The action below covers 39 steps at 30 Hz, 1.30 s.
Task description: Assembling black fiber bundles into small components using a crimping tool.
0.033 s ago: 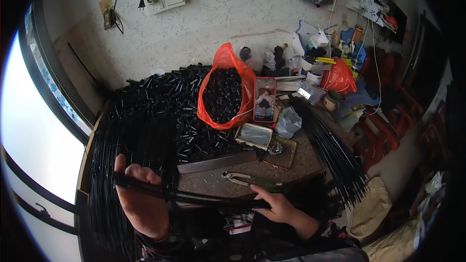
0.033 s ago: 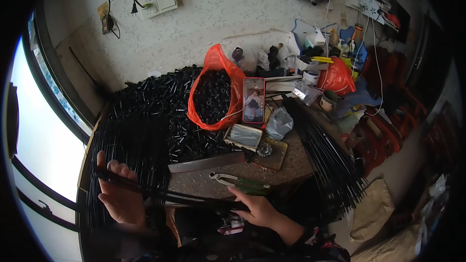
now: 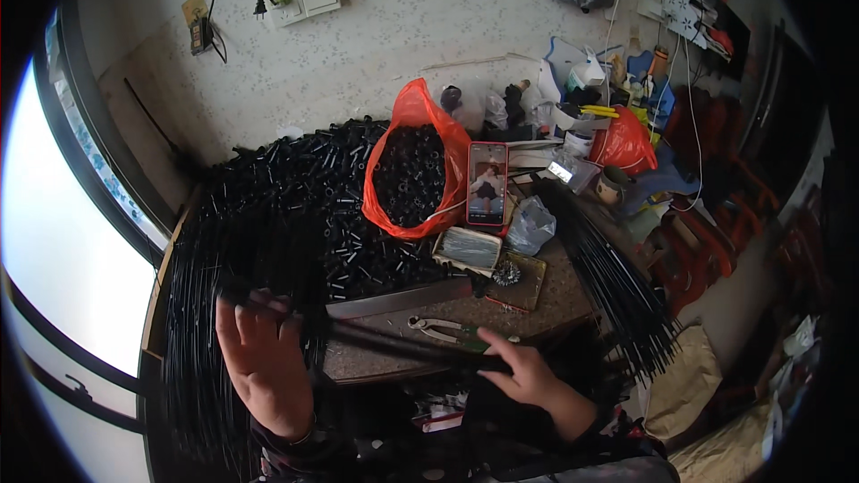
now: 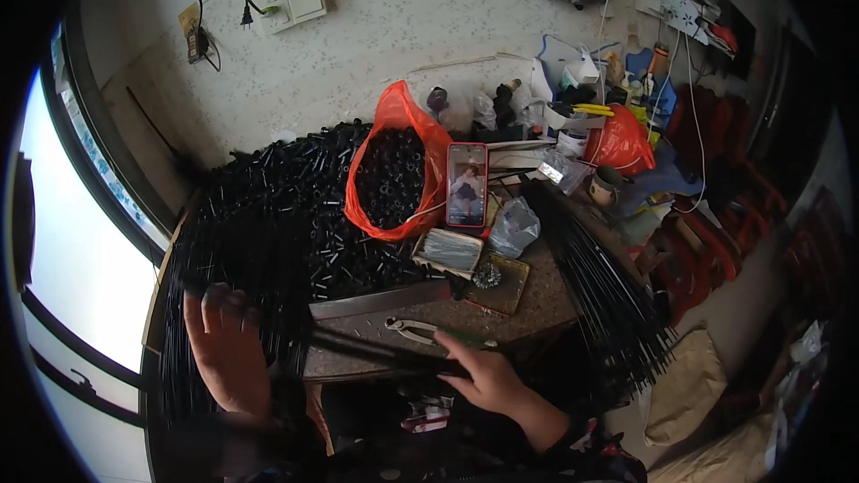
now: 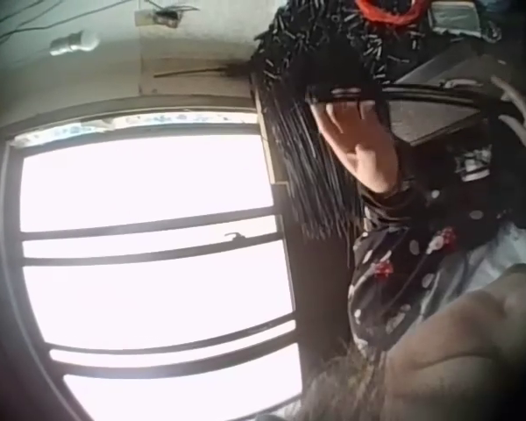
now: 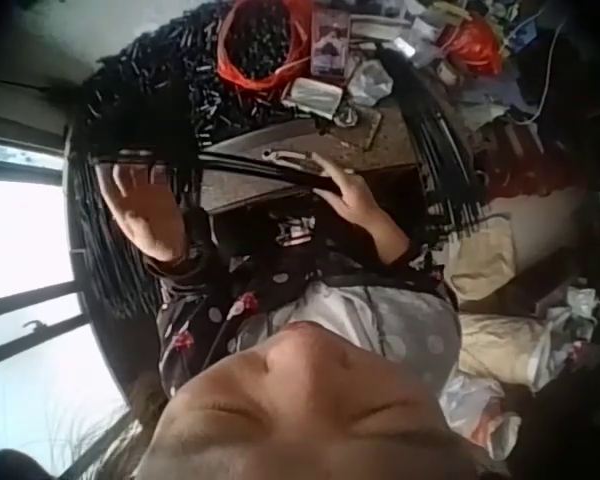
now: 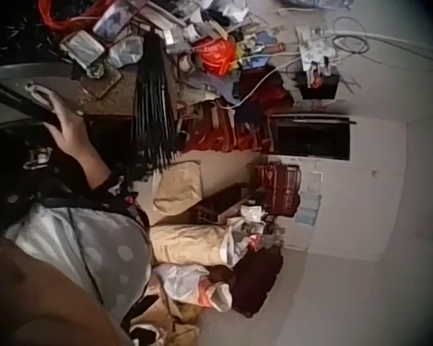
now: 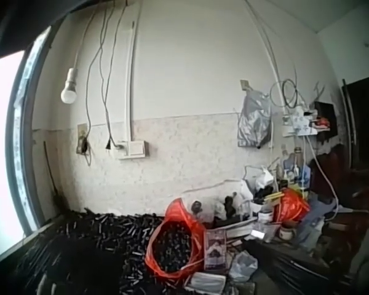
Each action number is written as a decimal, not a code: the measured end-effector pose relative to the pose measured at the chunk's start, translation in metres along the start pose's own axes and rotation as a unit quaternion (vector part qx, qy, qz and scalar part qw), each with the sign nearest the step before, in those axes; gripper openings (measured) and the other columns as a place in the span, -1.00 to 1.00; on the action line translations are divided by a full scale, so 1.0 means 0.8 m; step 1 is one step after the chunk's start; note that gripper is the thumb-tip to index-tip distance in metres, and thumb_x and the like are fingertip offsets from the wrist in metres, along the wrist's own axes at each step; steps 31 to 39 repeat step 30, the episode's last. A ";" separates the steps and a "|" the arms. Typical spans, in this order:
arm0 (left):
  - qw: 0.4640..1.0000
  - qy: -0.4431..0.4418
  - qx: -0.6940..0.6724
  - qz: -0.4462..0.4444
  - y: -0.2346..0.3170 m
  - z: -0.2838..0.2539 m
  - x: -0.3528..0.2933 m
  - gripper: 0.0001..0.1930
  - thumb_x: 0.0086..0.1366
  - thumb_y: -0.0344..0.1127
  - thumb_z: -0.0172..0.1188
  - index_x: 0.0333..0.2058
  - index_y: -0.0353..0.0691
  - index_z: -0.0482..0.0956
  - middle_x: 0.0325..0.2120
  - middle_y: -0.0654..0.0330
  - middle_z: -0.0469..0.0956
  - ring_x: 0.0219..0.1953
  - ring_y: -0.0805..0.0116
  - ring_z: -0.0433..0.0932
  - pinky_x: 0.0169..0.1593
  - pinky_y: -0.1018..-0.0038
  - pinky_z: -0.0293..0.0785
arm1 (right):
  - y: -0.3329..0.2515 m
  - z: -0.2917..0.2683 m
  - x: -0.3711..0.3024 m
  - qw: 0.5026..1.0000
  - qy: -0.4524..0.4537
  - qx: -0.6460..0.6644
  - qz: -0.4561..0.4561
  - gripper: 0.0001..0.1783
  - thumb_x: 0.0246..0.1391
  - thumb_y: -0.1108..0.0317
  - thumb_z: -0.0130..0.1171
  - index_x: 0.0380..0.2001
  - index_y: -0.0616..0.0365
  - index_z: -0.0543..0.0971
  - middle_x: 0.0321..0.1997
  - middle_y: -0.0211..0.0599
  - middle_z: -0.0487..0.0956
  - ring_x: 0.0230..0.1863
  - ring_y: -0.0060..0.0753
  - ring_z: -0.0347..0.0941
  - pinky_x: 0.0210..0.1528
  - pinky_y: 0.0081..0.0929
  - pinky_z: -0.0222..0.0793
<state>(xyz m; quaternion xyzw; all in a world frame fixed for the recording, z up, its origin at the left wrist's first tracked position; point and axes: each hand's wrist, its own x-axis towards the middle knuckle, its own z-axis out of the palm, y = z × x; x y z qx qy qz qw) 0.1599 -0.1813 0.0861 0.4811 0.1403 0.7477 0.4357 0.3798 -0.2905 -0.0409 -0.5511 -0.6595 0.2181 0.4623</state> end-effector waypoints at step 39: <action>0.411 -0.062 0.909 -0.024 -0.093 -0.425 0.088 -0.86 0.05 -0.28 0.10 -0.50 -0.22 0.47 -0.46 0.14 0.49 -0.39 0.22 0.49 -0.42 0.42 0.46 | 0.061 -0.046 0.014 0.864 0.134 -0.456 0.164 -0.30 0.05 0.09 0.08 0.20 0.09 0.12 0.24 -0.05 0.11 0.22 0.07 0.01 0.18 -0.06 0.02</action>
